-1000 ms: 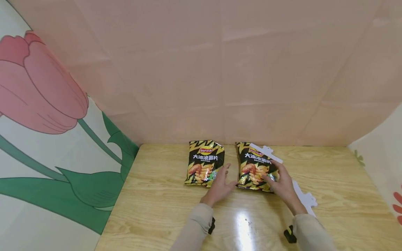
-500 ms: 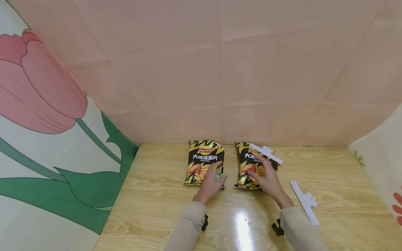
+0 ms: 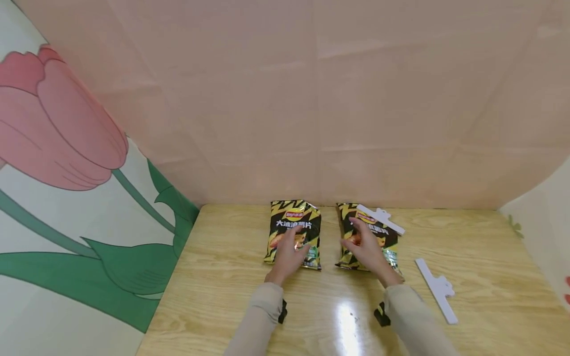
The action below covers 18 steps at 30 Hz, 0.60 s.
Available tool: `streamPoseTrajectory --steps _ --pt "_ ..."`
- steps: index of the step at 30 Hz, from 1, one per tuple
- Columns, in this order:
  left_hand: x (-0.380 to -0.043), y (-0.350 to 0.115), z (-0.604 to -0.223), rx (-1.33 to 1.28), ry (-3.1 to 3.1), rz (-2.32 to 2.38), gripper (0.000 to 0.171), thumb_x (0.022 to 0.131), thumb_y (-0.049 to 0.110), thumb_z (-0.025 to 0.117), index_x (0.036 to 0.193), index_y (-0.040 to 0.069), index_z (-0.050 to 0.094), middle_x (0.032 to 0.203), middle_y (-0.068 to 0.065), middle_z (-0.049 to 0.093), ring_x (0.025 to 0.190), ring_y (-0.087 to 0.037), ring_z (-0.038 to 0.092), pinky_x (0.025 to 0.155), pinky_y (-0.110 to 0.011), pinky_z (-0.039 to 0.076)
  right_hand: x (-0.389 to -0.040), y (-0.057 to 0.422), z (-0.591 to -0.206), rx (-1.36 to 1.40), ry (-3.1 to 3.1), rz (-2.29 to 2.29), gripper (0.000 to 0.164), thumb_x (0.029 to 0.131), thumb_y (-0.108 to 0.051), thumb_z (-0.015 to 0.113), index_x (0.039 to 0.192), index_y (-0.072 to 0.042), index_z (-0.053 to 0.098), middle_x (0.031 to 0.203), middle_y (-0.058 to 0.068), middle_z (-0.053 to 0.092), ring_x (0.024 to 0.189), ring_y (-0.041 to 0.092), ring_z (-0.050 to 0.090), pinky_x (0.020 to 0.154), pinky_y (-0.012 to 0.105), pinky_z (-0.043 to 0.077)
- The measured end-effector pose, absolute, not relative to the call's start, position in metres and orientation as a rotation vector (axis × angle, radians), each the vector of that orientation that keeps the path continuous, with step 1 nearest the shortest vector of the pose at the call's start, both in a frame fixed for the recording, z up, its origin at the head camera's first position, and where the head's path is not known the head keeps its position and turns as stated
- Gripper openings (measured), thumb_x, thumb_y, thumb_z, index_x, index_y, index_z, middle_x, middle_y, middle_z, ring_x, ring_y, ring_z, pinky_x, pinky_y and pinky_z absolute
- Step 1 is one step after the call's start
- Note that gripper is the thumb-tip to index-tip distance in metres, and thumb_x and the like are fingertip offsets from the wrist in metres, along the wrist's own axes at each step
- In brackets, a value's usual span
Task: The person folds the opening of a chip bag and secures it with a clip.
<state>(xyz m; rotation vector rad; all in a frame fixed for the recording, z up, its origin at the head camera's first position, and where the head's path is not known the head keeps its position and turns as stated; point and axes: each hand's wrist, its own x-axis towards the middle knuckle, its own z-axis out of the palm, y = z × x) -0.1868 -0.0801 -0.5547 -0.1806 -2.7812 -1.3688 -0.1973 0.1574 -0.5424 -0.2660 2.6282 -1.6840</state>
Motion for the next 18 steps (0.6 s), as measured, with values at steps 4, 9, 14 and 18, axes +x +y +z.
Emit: streamPoseTrajectory --steps 4,9,14,18 --pt "-0.188 -0.088 -0.555 -0.171 -2.785 -1.285 0.060 0.092 0.020 0.071 0.145 0.008 0.046 0.144 -0.013 0.052 0.136 -0.033 0.046 0.114 -0.055 0.031 -0.200 0.152 -0.542 -0.291 2.661 -1.606 0.072 0.091 -0.011 0.071 0.149 0.004 0.031 0.149 0.035 0.038 0.090 0.029 0.063 0.074 0.032 0.053" --pt "-0.192 -0.096 -0.554 -0.137 -2.766 -1.264 0.063 0.090 0.022 0.073 0.144 0.007 0.044 0.144 -0.016 0.050 0.136 -0.035 0.044 0.115 -0.057 0.027 -0.206 0.144 -0.542 -0.302 2.634 -1.563 0.074 0.095 -0.018 0.067 0.151 0.005 0.025 0.155 0.032 0.031 0.134 0.047 0.044 0.104 0.056 0.044" --pt "-0.195 -0.105 -0.557 -0.095 -2.724 -1.206 0.067 0.085 0.019 0.078 0.141 0.002 0.046 0.140 -0.020 0.050 0.132 -0.037 0.046 0.112 -0.058 0.027 -0.211 0.134 -0.546 -0.271 2.597 -1.553 0.078 0.095 -0.022 0.068 0.153 0.002 0.023 0.158 0.028 0.029 0.144 0.045 0.032 0.115 0.056 0.032" --pt "-0.196 -0.113 -0.560 -0.001 -2.749 -1.206 0.072 0.086 0.021 0.077 0.145 0.002 0.041 0.147 -0.020 0.043 0.137 -0.038 0.040 0.114 -0.058 0.025 -0.212 0.123 -0.548 -0.257 2.577 -1.541 0.078 0.094 -0.020 0.069 0.154 0.000 0.024 0.158 0.026 0.030 0.143 0.046 0.034 0.113 0.056 0.034"
